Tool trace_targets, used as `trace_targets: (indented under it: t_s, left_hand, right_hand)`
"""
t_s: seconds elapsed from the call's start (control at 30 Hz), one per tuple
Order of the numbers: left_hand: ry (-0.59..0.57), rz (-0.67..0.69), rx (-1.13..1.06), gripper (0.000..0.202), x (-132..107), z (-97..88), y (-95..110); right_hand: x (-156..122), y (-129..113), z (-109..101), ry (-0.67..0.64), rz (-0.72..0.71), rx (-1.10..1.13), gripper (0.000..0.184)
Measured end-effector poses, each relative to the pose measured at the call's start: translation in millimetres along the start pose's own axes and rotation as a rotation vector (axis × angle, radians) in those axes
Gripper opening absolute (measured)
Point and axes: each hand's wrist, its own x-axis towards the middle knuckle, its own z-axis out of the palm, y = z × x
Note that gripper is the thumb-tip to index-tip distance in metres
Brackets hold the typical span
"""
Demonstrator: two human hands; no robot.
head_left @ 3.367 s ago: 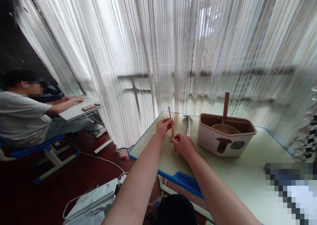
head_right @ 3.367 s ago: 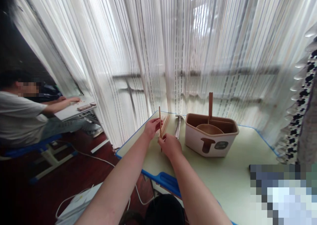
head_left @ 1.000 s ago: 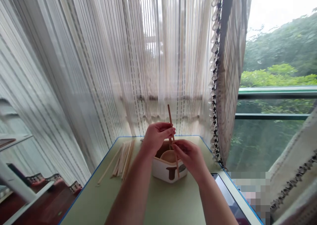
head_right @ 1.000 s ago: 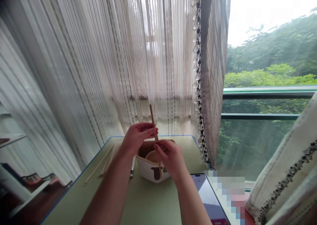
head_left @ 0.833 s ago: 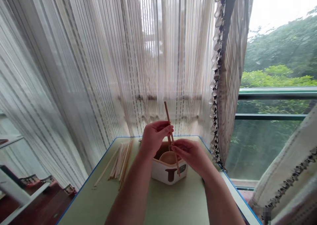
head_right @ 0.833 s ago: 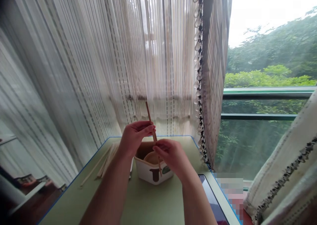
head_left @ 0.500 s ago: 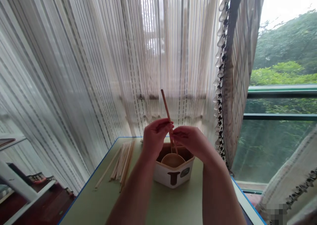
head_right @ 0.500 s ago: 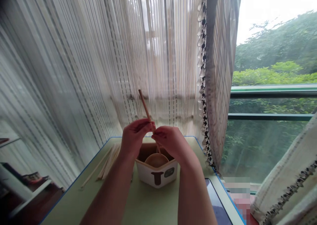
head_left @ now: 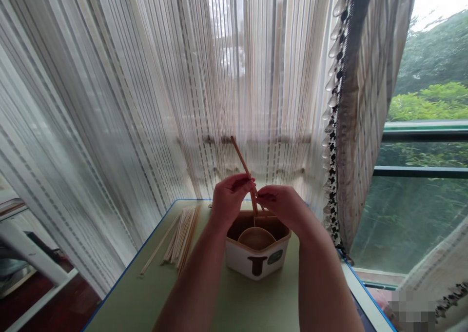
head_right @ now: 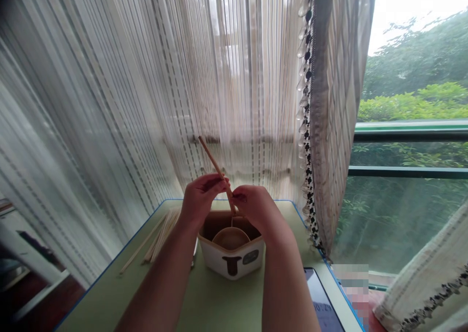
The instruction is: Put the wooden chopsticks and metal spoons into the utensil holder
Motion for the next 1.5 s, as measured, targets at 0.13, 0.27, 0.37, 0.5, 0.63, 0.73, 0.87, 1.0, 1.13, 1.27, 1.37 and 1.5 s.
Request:
trace_targets:
  t_s: [0.13,0.27,0.37,0.5,0.63,0.73,0.87,1.0,1.13,1.27,1.37,1.5]
  left_hand:
    - [-0.001,0.048,0.061,0.022,2,5.6,7]
    - [-0.047,0.087,0.141,0.02,5,10.1,11]
    - [-0.032,0.13,0.238,0.018,6,10.5,10]
    - [0.069,0.161,0.193,0.021,9,8.5,9]
    - [0.075,0.137,0.166,0.022,12,5.7,7]
    - [0.049,0.097,0.17,0.021,13,3.7,3]
    - [0.022,0.058,0.232,0.022,16,0.5,-4]
    - [0.013,0.035,0.164,0.025,20,-3.7,-11]
    - [-0.017,-0.012,0.098,0.028,22,-7.4,-15]
    - [-0.059,-0.042,0.102,0.028,20,-7.6,-12]
    - [-0.103,-0.056,0.111,0.026,18,-5.8,-10]
    - [-0.114,-0.035,0.143,0.026,18,-4.3,-9]
  right_hand:
    - [2,-4,-3,0.042,-0.01,-0.037,0.011]
    - [4,2,-5,0.073,0.001,0.011,0.011]
    - [6,7,-1,0.044,0.006,0.014,0.011]
    - [7,8,5,-0.024,0.03,-0.1,0.009]
    - [8,16,8,-0.052,0.081,-0.127,0.007]
    - [8,24,9,-0.075,0.105,-0.141,0.005]
    - [6,32,7,-0.111,0.124,-0.154,0.003]
    - [6,36,2,-0.106,0.091,-0.089,0.009]
    - [7,36,0,-0.085,0.082,-0.043,0.015]
    - [7,29,0,-0.083,0.074,-0.022,0.015]
    - [8,22,2,-0.09,0.061,-0.023,0.017]
    - [10,24,4,-0.108,0.032,-0.041,0.015]
